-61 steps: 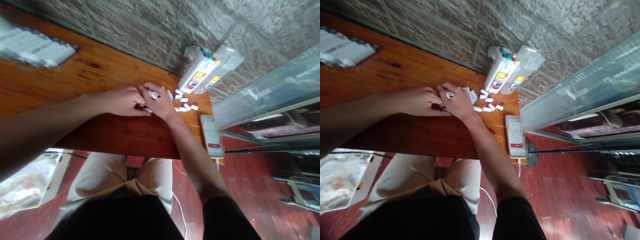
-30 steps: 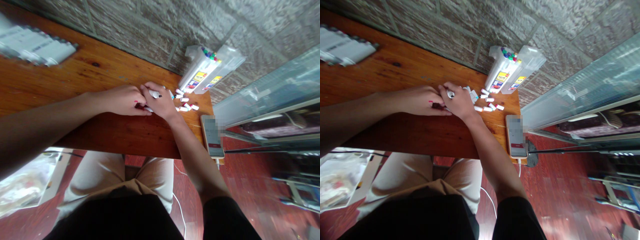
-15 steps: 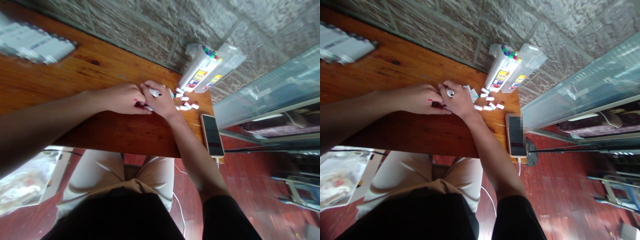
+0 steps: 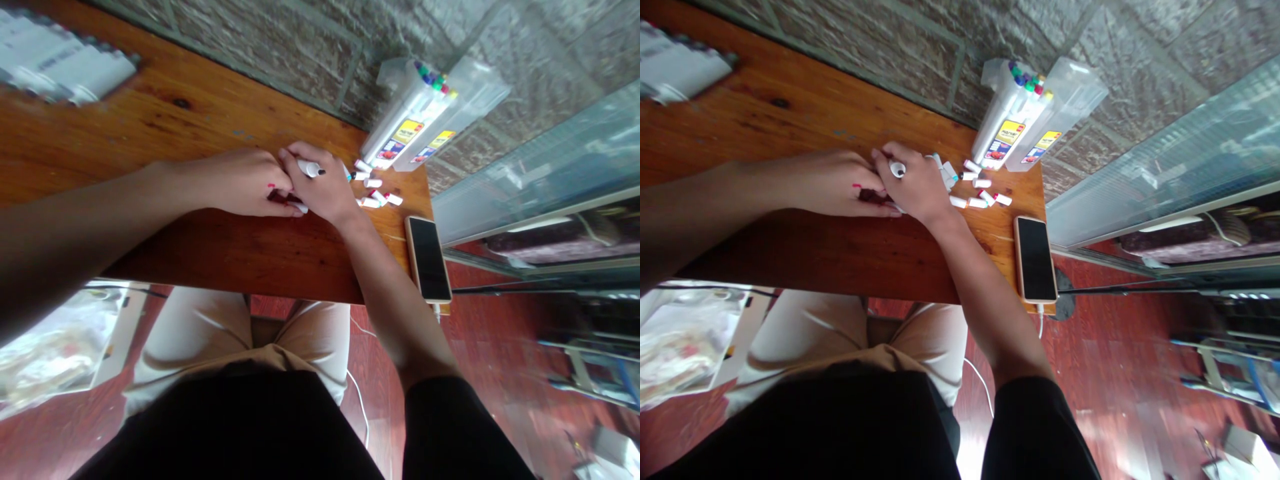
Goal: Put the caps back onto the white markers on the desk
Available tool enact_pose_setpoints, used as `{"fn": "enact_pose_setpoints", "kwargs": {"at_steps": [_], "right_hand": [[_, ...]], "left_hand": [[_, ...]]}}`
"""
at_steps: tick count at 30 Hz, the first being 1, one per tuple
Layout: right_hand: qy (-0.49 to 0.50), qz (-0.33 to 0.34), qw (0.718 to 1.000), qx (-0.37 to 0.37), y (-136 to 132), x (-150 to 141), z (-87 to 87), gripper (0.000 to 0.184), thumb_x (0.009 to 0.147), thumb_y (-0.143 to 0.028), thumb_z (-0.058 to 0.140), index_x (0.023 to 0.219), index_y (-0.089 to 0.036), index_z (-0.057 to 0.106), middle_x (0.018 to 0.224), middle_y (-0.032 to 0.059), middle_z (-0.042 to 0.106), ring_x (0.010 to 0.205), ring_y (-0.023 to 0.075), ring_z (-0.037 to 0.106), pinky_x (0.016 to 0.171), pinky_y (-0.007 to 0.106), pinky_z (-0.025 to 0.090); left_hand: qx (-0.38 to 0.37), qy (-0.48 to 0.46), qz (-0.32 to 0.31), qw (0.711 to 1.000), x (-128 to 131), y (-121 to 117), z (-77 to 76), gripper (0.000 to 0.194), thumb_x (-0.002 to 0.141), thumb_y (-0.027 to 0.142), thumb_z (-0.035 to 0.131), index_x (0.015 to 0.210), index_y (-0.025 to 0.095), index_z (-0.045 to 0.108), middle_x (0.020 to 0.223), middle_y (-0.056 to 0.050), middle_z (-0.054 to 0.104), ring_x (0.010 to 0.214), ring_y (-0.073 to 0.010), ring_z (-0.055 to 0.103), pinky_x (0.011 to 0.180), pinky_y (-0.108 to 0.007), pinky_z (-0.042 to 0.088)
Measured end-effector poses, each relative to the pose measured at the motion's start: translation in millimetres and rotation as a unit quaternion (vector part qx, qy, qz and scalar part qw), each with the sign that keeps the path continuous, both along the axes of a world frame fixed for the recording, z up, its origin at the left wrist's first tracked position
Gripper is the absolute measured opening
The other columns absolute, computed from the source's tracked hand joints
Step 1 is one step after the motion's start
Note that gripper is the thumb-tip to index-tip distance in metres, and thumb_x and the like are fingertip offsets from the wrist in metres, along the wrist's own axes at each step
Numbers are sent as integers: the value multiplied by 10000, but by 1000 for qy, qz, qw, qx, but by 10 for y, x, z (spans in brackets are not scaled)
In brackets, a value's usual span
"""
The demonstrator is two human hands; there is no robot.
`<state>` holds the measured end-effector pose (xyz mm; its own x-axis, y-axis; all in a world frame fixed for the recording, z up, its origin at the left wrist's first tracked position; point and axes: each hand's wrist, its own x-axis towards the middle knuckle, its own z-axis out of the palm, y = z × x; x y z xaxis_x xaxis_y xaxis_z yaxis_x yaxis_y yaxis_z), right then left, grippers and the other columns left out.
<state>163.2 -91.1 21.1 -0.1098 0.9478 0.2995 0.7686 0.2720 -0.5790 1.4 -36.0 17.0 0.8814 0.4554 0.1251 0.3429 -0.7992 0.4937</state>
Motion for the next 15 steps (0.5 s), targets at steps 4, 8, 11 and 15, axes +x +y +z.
{"fn": "enact_pose_setpoints", "kwargs": {"at_steps": [4, 8, 11, 15], "right_hand": [[-8, 5, 1000, 2, -11, -14, 11, 374, 1009, -491, 421, 864, -226, 640, 888, 14, 700, 984, 195, 659, 908, 309, 468], [-11, 8, 1000, -1, -9, -22, 12, 367, 1011, -478, 427, 838, -226, 629, 868, 9, 694, 974, 192, 657, 894, 305, 469], [-9, 5, 1000, -5, -6, -23, 10, 343, 1013, -437, 441, 815, -225, 624, 867, 7, 694, 966, 184, 656, 894, 298, 465], [0, -3, 1000, -3, -8, -21, 7, 318, 1004, -432, 461, 819, -233, 628, 861, 5, 702, 941, 180, 656, 886, 291, 472]], "left_hand": [[78, 89, -23, 993, -18, -43, 76, 462, 897, 558, 529, 772, 144, 690, 718, 22, 580, 699, -108, 564, 759, -229, 408], [50, 73, -32, 996, -34, -29, 72, 414, 903, 527, 542, 847, 146, 693, 748, 23, 588, 807, -132, 598, 812, -232, 412], [22, 51, -33, 998, -33, -4, 42, 386, 892, 518, 559, 855, 160, 695, 779, 25, 612, 902, -156, 621, 847, -235, 411], [34, 53, -28, 998, -23, -9, 47, 404, 904, 504, 536, 813, 146, 700, 776, 15, 649, 837, -149, 612, 806, -239, 398]]}}
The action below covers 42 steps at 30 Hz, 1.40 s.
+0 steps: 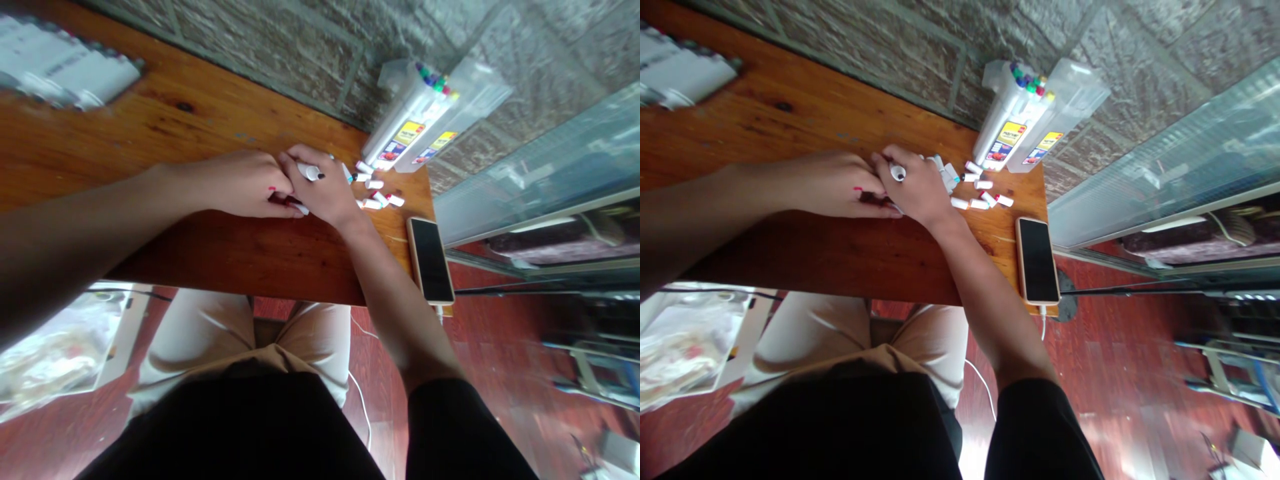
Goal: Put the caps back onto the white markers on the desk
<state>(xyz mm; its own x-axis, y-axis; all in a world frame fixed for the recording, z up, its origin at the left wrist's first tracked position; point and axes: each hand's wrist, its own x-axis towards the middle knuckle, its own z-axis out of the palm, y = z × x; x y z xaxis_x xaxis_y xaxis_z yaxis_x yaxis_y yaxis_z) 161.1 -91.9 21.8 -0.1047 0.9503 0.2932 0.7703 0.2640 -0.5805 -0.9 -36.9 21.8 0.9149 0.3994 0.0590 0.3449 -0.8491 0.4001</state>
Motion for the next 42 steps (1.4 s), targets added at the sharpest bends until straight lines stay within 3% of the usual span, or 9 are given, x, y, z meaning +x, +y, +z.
{"fn": "enact_pose_setpoints", "kwargs": {"at_steps": [11, 32, 42], "right_hand": [[0, 7, 1000, 10, -3, 10, 3, 277, 1004, -388, 463, 844, -237, 632, 874, -2, 702, 927, 172, 655, 892, 293, 472], [-3, 5, 1000, 11, 12, 14, -13, 282, 1005, -382, 461, 832, -234, 626, 863, -2, 693, 938, 175, 651, 902, 296, 471], [2, 4, 1000, 7, 1, 11, -4, 274, 1003, -381, 465, 843, -236, 634, 875, 2, 694, 942, 181, 653, 903, 297, 471]], "left_hand": [[59, 1, -7, 998, 9, -32, 61, 383, 915, 437, 582, 678, 159, 695, 697, -42, 698, 586, -121, 503, 593, -264, 320], [39, -24, -8, 999, 25, -14, 29, 348, 898, 406, 603, 656, 170, 687, 687, -32, 701, 590, -117, 482, 613, -269, 319], [67, -15, -14, 998, 13, 10, 4, 379, 911, 438, 576, 670, 171, 696, 691, -43, 698, 579, -119, 489, 592, -266, 330]]}}
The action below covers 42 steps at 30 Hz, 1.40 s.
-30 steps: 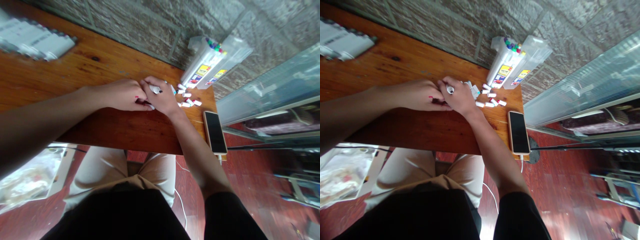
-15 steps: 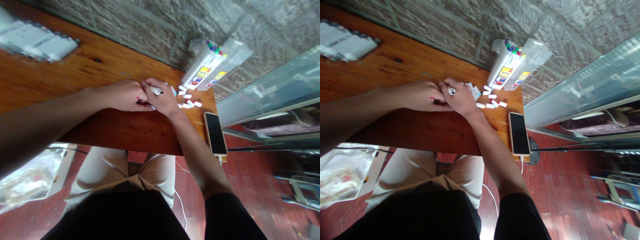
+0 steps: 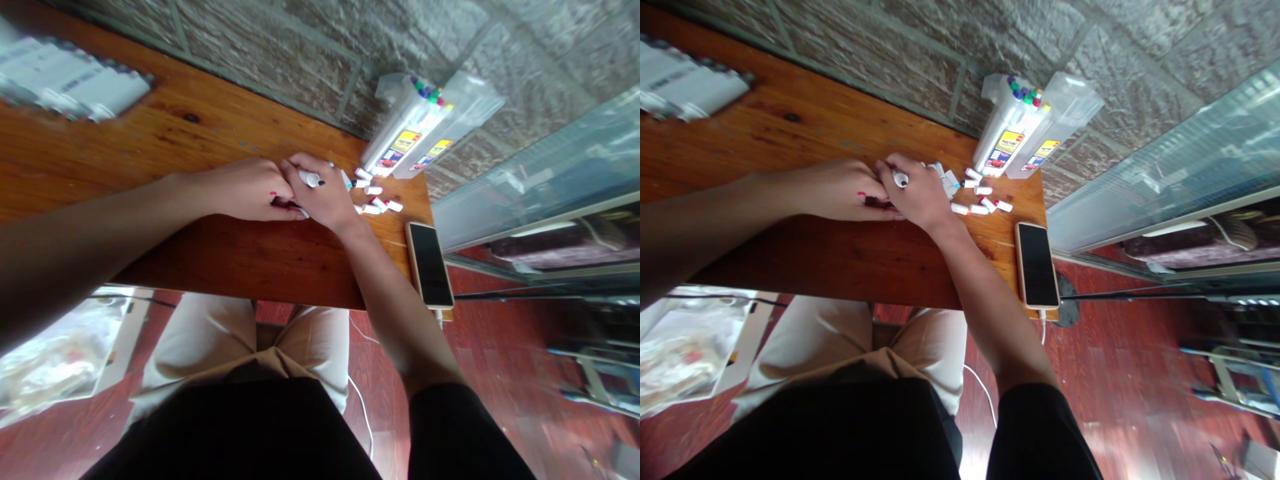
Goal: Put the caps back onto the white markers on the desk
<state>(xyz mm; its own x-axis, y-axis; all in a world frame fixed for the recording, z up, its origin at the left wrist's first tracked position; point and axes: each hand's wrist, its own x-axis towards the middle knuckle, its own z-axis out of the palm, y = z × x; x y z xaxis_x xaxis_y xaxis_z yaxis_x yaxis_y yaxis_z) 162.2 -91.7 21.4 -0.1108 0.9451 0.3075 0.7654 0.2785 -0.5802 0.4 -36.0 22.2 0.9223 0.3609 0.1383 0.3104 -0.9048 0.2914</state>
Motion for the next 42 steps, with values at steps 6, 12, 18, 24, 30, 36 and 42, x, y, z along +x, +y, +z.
{"fn": "enact_pose_setpoints", "kwargs": {"at_steps": [6, 12, 18, 24, 30, 36, 42], "right_hand": [[-8, -4, 1000, 1, 0, -2, 6, 273, 1001, -375, 474, 838, -228, 637, 855, 3, 690, 916, 171, 654, 874, 276, 462], [-16, -2, 1000, 2, -15, -10, 22, 275, 1008, -369, 454, 852, -230, 633, 860, 2, 695, 914, 173, 656, 867, 285, 469], [-26, -7, 1000, 7, -16, -16, 23, 269, 1009, -366, 456, 843, -237, 624, 888, 4, 708, 918, 179, 668, 877, 299, 475], [-35, -5, 999, 8, -7, -5, 8, 273, 1014, -381, 445, 868, -243, 630, 919, 18, 721, 959, 201, 673, 889, 319, 480], [-43, -10, 999, 13, -6, -10, 9, 255, 1012, -362, 464, 864, -238, 631, 910, 7, 723, 909, 173, 677, 861, 283, 478], [-52, -6, 998, 22, -2, -2, -5, 293, 1021, -385, 429, 893, -236, 647, 903, 5, 729, 929, 163, 673, 838, 263, 475], [-55, -12, 998, 10, 2, -13, -1, 264, 1016, -349, 444, 888, -239, 648, 916, 10, 726, 921, 172, 678, 853, 284, 475]], "left_hand": [[2, -16, -13, 1000, 7, -3, -3, 380, 916, 419, 580, 653, 164, 685, 675, -34, 686, 594, -114, 493, 613, -258, 340], [18, -12, 8, 1000, 23, 19, -47, 356, 879, 413, 618, 640, 161, 696, 658, -28, 682, 569, -109, 507, 581, -242, 327], [8, -5, 6, 1000, 20, 3, -13, 359, 884, 403, 612, 636, 156, 692, 668, -39, 696, 574, -110, 516, 596, -241, 346], [13, -4, -2, 1000, 11, -13, 13, 378, 912, 411, 577, 676, 147, 709, 706, -57, 712, 590, -112, 525, 603, -239, 343], [5, -2, -7, 1000, 6, -18, 26, 368, 915, 402, 572, 698, 145, 719, 719, -64, 718, 606, -121, 533, 607, -245, 341], [5, -10, -7, 1000, 9, -30, 34, 364, 911, 399, 577, 699, 141, 723, 721, -69, 718, 608, -131, 550, 602, -254, 333], [6, -1, 10, 1000, 15, -29, 26, 377, 900, 422, 583, 674, 149, 712, 690, -42, 702, 586, -113, 532, 594, -237, 333]]}}
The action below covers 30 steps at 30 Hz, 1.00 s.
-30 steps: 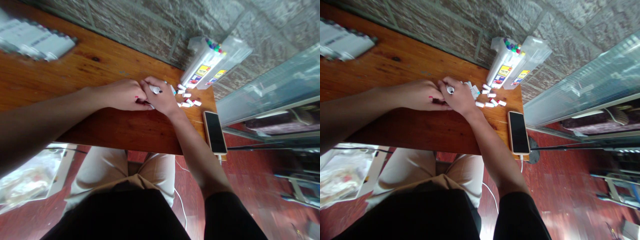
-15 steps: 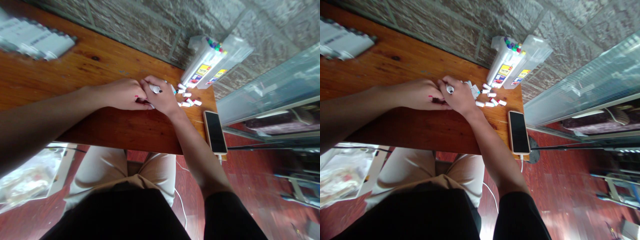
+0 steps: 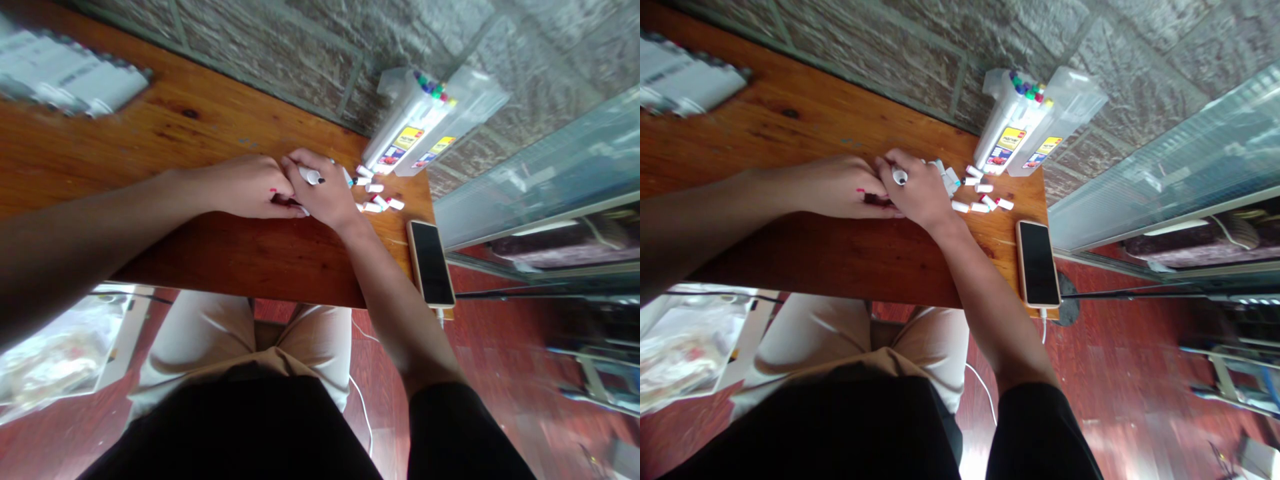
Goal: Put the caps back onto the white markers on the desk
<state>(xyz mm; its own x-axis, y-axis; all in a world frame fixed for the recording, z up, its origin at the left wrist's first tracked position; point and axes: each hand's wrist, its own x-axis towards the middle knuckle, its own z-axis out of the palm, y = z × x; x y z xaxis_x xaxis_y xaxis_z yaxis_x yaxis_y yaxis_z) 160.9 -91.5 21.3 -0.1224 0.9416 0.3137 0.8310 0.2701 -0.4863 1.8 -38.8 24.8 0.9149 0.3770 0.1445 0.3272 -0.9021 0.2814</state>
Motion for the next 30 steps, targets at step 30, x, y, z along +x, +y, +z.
{"fn": "enact_pose_setpoints", "kwargs": {"at_steps": [30], "right_hand": [[3, -9, 1000, -22, 6, -3, 33, 321, 1007, -477, 440, 846, -257, 609, 959, 10, 743, 994, 186, 687, 868, 288, 484]], "left_hand": [[-3, 22, -11, 1000, -33, 6, -19, 503, 936, 563, 472, 694, 167, 665, 666, 0, 605, 619, -116, 473, 656, -248, 337]]}}
